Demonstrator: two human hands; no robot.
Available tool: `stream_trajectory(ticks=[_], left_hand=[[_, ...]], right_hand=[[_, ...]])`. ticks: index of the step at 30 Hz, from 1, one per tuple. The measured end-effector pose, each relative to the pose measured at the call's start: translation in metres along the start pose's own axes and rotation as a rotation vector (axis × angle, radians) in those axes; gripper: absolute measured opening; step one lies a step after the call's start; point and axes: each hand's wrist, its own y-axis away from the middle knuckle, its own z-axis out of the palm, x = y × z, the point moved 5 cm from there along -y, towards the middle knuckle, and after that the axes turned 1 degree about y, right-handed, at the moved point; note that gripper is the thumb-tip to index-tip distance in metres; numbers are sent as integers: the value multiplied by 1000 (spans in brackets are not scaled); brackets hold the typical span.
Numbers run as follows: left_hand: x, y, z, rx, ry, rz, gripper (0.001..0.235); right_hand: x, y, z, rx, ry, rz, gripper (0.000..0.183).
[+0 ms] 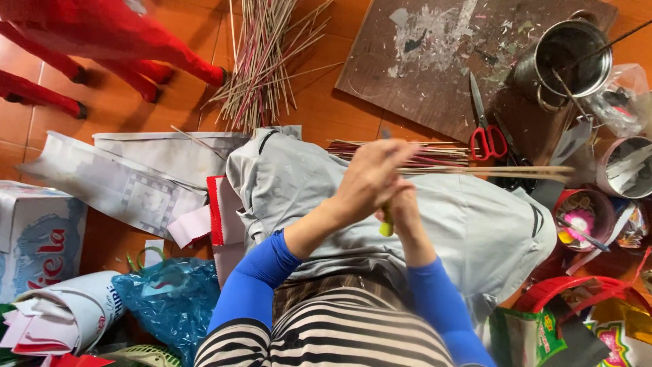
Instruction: The person is shaving and preparing bamboo sticks using a knife while sitting on the floor.
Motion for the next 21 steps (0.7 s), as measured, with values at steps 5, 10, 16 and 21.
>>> stream_trajectory(ticks=[5,10,16,21], left_hand=[[-65,64,35,-41,122,-362,21],[-80,83,49,-288,326,-581,13],[-70,74,43,-337,303,-582,15],[-64,77,48,-331,334,-583,15]], right_hand=[[-79,23,41,-57,-276,-61,60],[-83,30,41,-80,-323,-81,70],[-67,32,36,-155,-409,-60,70],[-58,32,43,-202,-387,-22,65]])
